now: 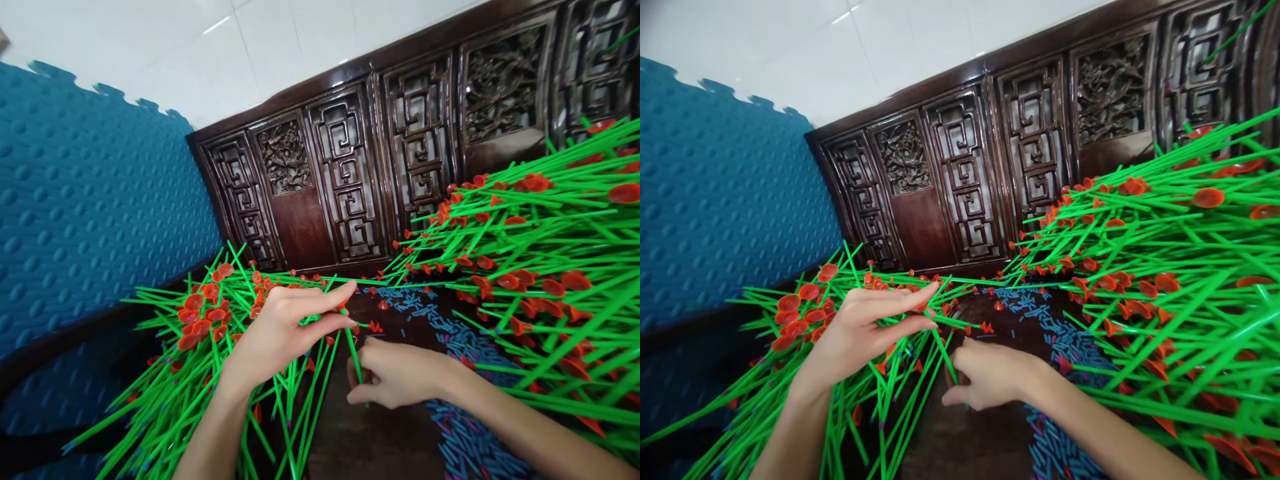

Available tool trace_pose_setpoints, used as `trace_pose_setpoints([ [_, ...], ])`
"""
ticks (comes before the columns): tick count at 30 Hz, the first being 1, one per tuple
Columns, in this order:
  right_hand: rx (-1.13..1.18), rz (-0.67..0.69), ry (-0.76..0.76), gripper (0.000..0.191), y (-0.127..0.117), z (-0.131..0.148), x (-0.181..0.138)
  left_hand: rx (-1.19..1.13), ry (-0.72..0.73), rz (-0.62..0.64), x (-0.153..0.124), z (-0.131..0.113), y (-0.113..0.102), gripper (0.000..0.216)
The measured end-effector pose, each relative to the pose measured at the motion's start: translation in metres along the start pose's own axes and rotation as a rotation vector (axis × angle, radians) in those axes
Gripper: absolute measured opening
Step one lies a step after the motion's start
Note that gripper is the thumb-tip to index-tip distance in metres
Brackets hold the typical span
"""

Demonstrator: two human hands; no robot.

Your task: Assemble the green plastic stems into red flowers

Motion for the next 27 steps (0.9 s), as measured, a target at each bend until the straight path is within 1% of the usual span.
trace_pose_setpoints([
  [2, 0.003, -0.031, -0.015, 0.018, 0.002, -0.002, 0.001, 0.006, -0.01, 0.0, 0.0, 0.001, 0.0, 0.04],
  [5, -0.041, -0.05, 0.019, 0.018, 0.005, -0.005, 0.002, -0.006, -0.006, -0.005, 0.0, 0.002, 0.0, 0.039],
  [11, -0.05, -0.025, 0.144, 0.022, 0.009, -0.006, 0.003, -0.038, -0.022, 0.009, 0.0, 0.005, 0.004, 0.04],
  [19, -0.051, -0.002, 0.207, 0.02, 0.008, 0.0, 0.004, -0.072, -0.039, 0.01, 0.0, 0.007, 0.007, 0.038],
  [23, -0.047, 0.0, 0.245, 0.023, 0.008, 0.002, 0.005, -0.09, -0.06, 0.002, -0.001, 0.009, 0.005, 0.037],
  [27, -0.04, 0.008, 0.267, 0.023, 0.007, 0.005, 0.003, -0.123, -0.057, 0.027, -0.001, 0.005, 0.002, 0.038],
])
Point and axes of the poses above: each hand's wrist, its own x-axis towards the middle knuckle, its own y-axis out of the palm, z = x × y, the point moved 2 cm from there along x, towards the middle knuckle, and after that the axes turned 9 degrees about x, right-handed, at the moved point
